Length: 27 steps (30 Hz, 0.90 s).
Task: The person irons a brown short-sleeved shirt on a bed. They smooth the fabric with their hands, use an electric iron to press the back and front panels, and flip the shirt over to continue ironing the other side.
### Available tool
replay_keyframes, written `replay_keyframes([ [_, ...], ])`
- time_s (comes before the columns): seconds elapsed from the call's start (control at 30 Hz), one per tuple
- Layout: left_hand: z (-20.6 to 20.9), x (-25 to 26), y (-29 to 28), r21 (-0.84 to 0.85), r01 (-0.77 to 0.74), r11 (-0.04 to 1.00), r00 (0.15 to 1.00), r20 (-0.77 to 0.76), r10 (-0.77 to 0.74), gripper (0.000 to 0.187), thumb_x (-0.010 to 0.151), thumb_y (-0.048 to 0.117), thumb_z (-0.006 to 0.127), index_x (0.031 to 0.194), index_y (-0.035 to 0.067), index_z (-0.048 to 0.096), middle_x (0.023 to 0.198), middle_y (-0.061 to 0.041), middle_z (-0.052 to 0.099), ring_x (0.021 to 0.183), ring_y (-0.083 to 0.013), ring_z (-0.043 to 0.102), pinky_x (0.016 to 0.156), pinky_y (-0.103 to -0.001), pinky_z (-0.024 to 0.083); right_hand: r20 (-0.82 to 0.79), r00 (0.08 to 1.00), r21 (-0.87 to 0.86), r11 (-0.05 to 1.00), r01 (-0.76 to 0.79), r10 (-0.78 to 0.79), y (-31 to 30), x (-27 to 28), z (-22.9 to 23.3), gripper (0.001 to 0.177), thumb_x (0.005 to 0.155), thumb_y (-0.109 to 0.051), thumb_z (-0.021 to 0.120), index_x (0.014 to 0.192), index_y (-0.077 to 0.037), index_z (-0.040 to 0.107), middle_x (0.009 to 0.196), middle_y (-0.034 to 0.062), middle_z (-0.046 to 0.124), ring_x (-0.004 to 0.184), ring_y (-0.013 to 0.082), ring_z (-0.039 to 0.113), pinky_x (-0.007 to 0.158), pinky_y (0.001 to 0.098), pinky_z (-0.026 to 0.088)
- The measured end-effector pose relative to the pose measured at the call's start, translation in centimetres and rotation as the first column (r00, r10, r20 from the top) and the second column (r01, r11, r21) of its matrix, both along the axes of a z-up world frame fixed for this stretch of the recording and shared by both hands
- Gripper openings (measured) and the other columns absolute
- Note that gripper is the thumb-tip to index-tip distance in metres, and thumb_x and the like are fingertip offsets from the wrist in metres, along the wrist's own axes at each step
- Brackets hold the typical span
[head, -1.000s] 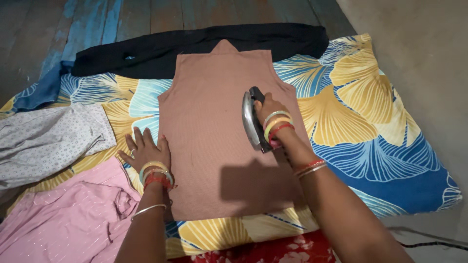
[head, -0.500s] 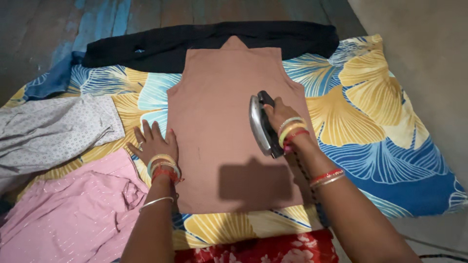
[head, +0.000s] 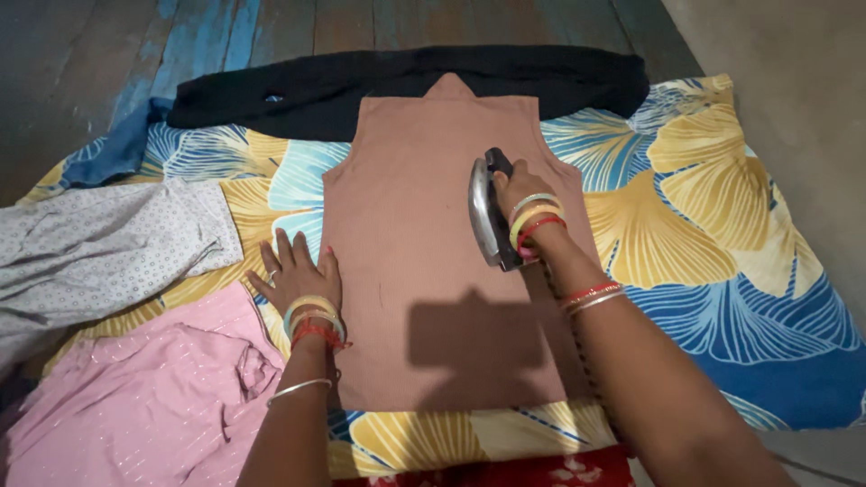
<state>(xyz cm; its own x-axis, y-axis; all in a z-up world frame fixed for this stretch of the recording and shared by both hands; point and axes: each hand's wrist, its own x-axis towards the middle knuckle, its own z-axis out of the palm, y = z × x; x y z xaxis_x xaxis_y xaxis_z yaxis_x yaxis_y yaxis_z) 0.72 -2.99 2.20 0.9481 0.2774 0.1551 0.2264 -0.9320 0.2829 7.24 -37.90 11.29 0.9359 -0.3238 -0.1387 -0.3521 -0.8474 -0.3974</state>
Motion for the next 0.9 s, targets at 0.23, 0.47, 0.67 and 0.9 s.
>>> replay_keyframes([
  [0.23,-0.1,0.1,0.1,-0.009,-0.004,1.000,1.000,-0.003,0.004,0.069,0.098,0.054,0.039,0.154,0.014,0.045,0.170,-0.006,0.022,0.157,-0.0313,0.011,0.120,-0.063,-0.002,0.011,1.000,-0.048,0.999,-0.025,0.026,0.0,0.6,0.5,0.047,0.103,-0.043,0.045,0.125,-0.002,0.055,0.111,0.0321,0.069,0.107,0.0493,0.066,0.095,0.0550,0.049],
  [0.47,-0.2,0.1,0.1,-0.007,0.007,1.000,1.000,-0.010,-0.007,0.070,0.098,0.056,0.038,0.154,0.014,0.045,0.170,-0.006,0.022,0.157,-0.0310,0.011,0.120,-0.063,-0.002,-0.051,0.999,-0.113,0.994,-0.003,-0.003,-1.9,-3.8,1.4,0.047,0.105,-0.045,0.044,0.127,-0.005,0.056,0.116,0.0272,0.069,0.108,0.0456,0.067,0.095,0.0529,0.050],
  [0.67,-0.3,-0.1,0.1,0.003,0.014,1.000,1.000,0.015,-0.014,0.069,0.100,0.055,0.038,0.154,0.013,0.045,0.170,-0.007,0.022,0.157,-0.0316,0.011,0.121,-0.063,-0.002,0.134,0.991,-0.180,0.983,0.040,-0.016,-4.1,-2.8,0.5,0.050,0.099,-0.045,0.050,0.126,-0.004,0.058,0.128,0.0230,0.064,0.112,0.0432,0.066,0.093,0.0508,0.052],
  [0.9,0.2,-0.2,-0.1,-0.026,0.009,1.000,1.000,0.026,-0.008,0.068,0.098,0.053,0.042,0.152,0.012,0.047,0.169,-0.007,0.026,0.157,-0.0320,0.014,0.121,-0.063,-0.001,-0.023,0.999,-0.166,0.985,0.038,-0.042,-5.1,1.7,1.3,0.053,0.107,-0.045,0.042,0.137,-0.004,0.053,0.118,0.0304,0.069,0.112,0.0460,0.066,0.096,0.0529,0.051],
])
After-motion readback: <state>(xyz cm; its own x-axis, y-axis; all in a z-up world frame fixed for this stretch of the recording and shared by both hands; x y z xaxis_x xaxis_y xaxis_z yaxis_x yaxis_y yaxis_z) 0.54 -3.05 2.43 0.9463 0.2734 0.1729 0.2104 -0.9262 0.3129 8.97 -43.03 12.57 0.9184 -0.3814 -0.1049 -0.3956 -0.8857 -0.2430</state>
